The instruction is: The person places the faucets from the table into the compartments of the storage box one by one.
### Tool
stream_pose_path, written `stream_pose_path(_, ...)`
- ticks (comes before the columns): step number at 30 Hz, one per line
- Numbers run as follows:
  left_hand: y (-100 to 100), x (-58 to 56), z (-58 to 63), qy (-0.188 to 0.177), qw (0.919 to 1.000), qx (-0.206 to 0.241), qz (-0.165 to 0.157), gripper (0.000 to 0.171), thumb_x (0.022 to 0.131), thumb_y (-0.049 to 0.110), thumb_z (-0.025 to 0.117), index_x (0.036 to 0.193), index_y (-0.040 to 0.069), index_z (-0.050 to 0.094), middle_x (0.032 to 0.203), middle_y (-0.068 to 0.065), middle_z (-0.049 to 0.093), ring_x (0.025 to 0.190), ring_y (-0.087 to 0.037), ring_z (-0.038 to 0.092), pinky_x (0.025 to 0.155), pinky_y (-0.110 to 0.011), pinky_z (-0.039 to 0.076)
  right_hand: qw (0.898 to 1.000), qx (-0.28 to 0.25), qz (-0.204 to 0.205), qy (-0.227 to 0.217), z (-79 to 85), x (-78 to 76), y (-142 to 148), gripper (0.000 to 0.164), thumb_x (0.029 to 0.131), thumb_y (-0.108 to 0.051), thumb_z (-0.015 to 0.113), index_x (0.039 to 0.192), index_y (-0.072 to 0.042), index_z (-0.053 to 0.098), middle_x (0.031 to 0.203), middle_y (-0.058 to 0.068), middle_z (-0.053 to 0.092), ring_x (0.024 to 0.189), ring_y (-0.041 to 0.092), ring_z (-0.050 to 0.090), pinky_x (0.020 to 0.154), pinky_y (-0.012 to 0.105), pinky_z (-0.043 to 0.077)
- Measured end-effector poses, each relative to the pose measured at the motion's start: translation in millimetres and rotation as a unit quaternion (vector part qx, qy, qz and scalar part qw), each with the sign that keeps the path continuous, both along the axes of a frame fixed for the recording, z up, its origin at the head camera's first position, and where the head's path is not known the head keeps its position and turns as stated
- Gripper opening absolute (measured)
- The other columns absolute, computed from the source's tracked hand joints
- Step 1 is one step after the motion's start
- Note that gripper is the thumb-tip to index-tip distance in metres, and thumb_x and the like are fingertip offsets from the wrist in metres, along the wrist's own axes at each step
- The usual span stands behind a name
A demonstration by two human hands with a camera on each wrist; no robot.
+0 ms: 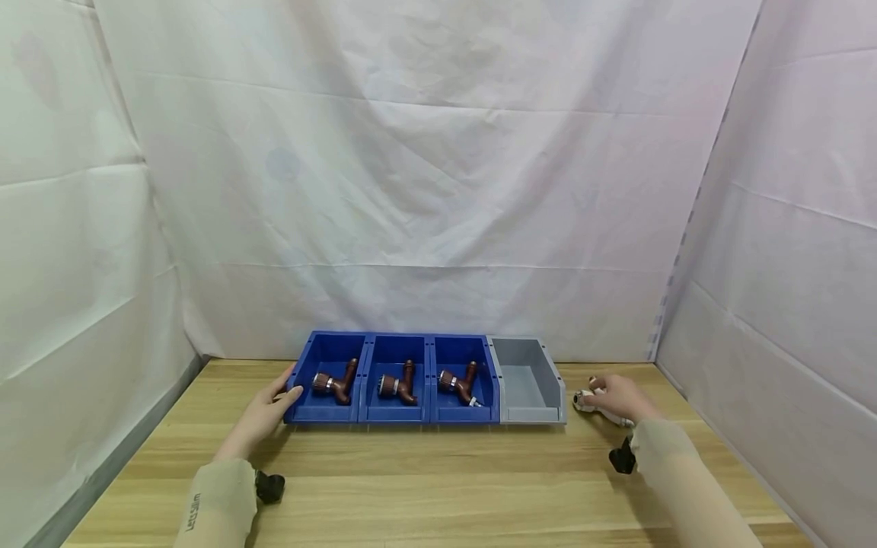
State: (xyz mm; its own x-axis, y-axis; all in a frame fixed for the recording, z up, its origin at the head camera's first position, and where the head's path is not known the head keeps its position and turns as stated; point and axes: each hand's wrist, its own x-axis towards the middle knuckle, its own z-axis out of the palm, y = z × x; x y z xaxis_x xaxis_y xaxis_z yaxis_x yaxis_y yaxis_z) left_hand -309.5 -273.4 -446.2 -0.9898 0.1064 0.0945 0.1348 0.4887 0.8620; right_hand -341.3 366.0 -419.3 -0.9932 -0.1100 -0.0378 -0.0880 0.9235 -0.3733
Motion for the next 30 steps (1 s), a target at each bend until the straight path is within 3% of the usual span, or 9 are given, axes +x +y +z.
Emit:
stream_pose_path(12,0.0,0.5,0.7,-0.017,0.9997,-0.016,0.0,0.067,0.103,0.037,0.046,0.156,0.01,0.014,0.148,-0.033,0.031,0.133,-0.053,0.03,0.103,-0.063,0.03,1.0,0.007,-0.014,-0.001,-3.5,0.9,3.1,0.068,0.086,-0.048,0.069,0.116,0.012,0.062,0.116,0.029,0.062,0.105,0.047,0.058,0.085,0.058,0.046)
stream_pose_path(20,0.2,1.0,0.2,-0.022,0.9997,-0.008,0.005,0.067,0.103,0.037,0.046,0.156,0.011,0.014,0.148,-0.033,0.029,0.134,-0.052,0.029,0.104,-0.062,0.03,1.0,0.008,-0.024,-0.007,-2.3,-0.5,3.2,0.085,0.085,-0.053,0.066,0.128,0.018,0.049,0.122,0.036,0.055,0.108,0.051,0.054,0.088,0.061,0.044)
stream_pose_path(23,0.0,0.4,0.2,-0.017,0.9998,-0.002,0.004,0.067,0.103,0.036,0.046,0.156,0.01,0.015,0.149,-0.033,0.029,0.133,-0.052,0.029,0.104,-0.061,0.031,1.0,0.004,-0.029,-0.008,-1.5,-0.6,2.9,0.087,0.085,-0.053,0.066,0.128,0.02,0.047,0.116,0.036,0.057,0.101,0.045,0.058,0.084,0.058,0.046)
stream_pose_path(26,0.1,0.4,0.6,-0.017,0.9998,-0.001,0.003,0.067,0.103,0.036,0.046,0.156,0.01,0.014,0.149,-0.033,0.029,0.133,-0.052,0.029,0.103,-0.061,0.031,0.999,-0.009,-0.037,-0.011,-1.5,-0.4,2.4,0.074,0.085,-0.052,0.068,0.116,0.015,0.057,0.097,0.024,0.063,0.083,0.032,0.059,0.072,0.047,0.049)
stream_pose_path(30,0.5,0.8,0.9,-0.019,0.9998,-0.007,0.004,0.067,0.103,0.036,0.046,0.156,0.01,0.014,0.149,-0.033,0.029,0.134,-0.053,0.029,0.104,-0.062,0.03,0.999,-0.016,-0.04,-0.007,-3.1,-0.4,2.9,0.053,0.084,-0.051,0.07,0.086,0.002,0.06,0.074,0.007,0.056,0.064,0.021,0.048,0.056,0.035,0.041)
